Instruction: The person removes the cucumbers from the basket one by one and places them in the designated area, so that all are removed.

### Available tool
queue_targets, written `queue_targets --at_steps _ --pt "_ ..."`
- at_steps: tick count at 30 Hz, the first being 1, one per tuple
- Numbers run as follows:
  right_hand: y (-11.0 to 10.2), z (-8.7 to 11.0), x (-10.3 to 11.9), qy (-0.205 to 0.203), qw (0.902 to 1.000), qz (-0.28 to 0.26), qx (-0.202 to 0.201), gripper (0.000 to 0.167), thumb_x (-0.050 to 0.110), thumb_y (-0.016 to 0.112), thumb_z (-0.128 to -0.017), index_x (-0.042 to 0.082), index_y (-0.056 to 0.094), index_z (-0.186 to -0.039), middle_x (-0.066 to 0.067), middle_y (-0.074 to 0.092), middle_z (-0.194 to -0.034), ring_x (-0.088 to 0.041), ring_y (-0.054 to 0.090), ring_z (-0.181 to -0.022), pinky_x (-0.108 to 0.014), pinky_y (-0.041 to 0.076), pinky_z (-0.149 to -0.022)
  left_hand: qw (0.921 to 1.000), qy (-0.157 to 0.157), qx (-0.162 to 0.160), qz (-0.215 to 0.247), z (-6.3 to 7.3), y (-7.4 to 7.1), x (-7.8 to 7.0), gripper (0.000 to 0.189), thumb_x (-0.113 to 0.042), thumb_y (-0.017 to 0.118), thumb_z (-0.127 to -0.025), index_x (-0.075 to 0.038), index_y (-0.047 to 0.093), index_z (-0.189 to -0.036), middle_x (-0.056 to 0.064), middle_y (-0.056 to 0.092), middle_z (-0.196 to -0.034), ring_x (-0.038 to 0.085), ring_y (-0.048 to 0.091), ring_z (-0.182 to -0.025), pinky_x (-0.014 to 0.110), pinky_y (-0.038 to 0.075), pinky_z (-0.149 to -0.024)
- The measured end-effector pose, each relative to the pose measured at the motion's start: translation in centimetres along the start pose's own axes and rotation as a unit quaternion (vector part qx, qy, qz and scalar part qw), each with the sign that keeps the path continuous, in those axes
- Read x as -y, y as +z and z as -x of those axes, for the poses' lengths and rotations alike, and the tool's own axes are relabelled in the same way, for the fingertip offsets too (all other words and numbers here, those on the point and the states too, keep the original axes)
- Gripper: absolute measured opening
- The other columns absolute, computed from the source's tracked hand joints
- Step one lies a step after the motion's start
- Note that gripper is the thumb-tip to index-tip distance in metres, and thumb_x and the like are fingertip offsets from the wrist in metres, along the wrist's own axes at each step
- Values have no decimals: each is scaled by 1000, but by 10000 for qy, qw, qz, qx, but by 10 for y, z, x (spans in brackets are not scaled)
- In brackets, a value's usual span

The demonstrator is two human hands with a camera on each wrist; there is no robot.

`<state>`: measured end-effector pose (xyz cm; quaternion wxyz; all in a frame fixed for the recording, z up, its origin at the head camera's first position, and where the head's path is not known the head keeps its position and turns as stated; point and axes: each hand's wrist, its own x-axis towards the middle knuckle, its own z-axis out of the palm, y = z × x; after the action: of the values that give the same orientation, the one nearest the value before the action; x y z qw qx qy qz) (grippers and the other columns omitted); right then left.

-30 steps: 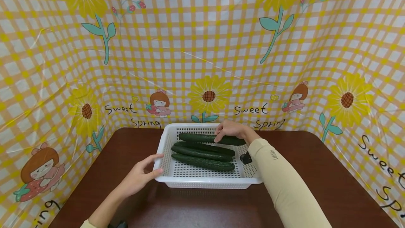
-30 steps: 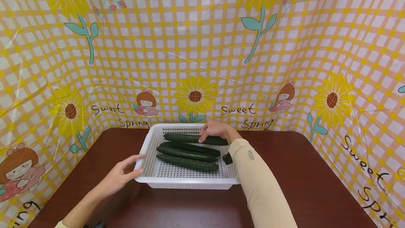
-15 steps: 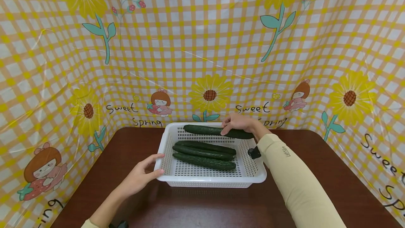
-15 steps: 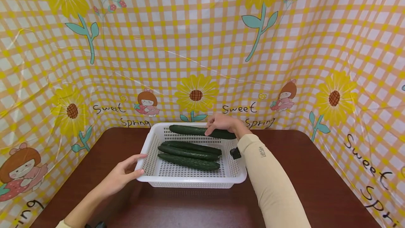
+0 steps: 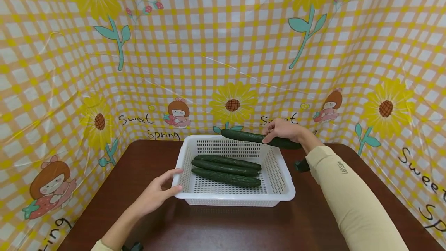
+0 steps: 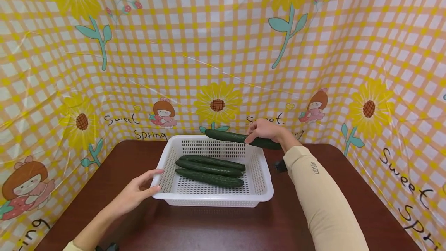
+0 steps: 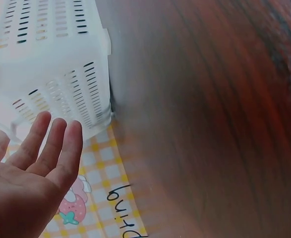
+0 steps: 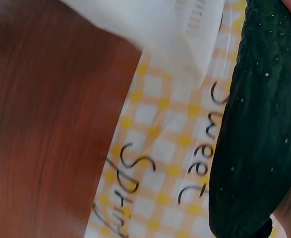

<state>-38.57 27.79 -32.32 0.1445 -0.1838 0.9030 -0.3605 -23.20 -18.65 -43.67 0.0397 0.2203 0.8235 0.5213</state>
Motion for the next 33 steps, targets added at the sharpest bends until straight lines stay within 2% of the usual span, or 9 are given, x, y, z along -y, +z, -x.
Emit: queue_targets --at_steps 6,9,12,15,17,23,27,30,33 --pt "-15 18 -15 -36 9996 125 -232 32 25 82 -83 12 56 -69 -2 61 -92 -18 45 -84 -36 40 -77 10000 5 -26 25 1 1 1 56 -26 68 -98 -10 48 -147 23 53 -141 27 65 -104 28 53 -80" --pt "-22 27 -25 -61 9994 -19 -351 46 23 82 -83 13 41 -64 -2 47 -74 -17 36 -73 -36 37 -74 10000 -5 -43 8 0 1 0 56 -26 68 -98 -10 48 -147 22 52 -143 28 64 -106 28 53 -80" --pt "-30 36 -36 -55 9986 -20 -521 48 22 81 -84 12 38 -64 -2 47 -75 -15 43 -76 -34 39 -76 9999 -33 -92 -58 0 0 -2 56 -29 68 -97 -11 49 -147 21 51 -145 30 62 -110 29 53 -79" --pt "-37 46 -46 19 9977 85 -673 42 25 79 -86 12 45 -65 -9 64 -98 -23 57 -101 -35 45 -84 9999 -83 -116 -90 0 0 -4 57 -30 68 -97 -12 48 -148 20 50 -147 32 60 -114 29 53 -80" --pt "-39 52 -51 81 9971 116 -746 42 27 78 -87 11 46 -66 -16 65 -117 -32 56 -117 -38 46 -89 9998 -103 -133 -87 0 0 -4 57 -30 68 -97 -12 48 -147 20 50 -146 32 60 -113 30 53 -79" --pt "-48 65 -68 263 9964 9 -810 44 29 75 -90 11 42 -68 -23 58 -133 -40 48 -129 -41 43 -93 9997 -27 -188 -149 -1 -2 -2 56 -27 69 -96 -12 49 -146 18 52 -144 30 60 -111 29 52 -80" --pt "-50 74 -80 425 9952 -12 -880 38 31 74 -91 13 48 -70 -18 59 -129 -32 52 -122 -38 45 -90 9997 15 -157 -182 0 -2 -2 54 -27 69 -97 -13 50 -146 20 52 -144 30 58 -113 29 51 -81" --pt "-49 81 -87 575 9939 -190 -924 39 31 75 -90 13 47 -70 -11 59 -103 -22 55 -100 -35 46 -78 9998 16 -110 -188 1 -2 -2 54 -27 68 -97 -13 50 -146 21 50 -146 31 58 -115 29 51 -81" --pt "-48 89 -95 697 9930 -327 -899 38 31 75 -91 12 49 -71 -6 53 -93 -19 52 -88 -35 45 -73 9999 8 -77 -109 2 0 -3 55 -26 68 -97 -12 49 -146 22 49 -146 31 58 -113 29 52 -79"
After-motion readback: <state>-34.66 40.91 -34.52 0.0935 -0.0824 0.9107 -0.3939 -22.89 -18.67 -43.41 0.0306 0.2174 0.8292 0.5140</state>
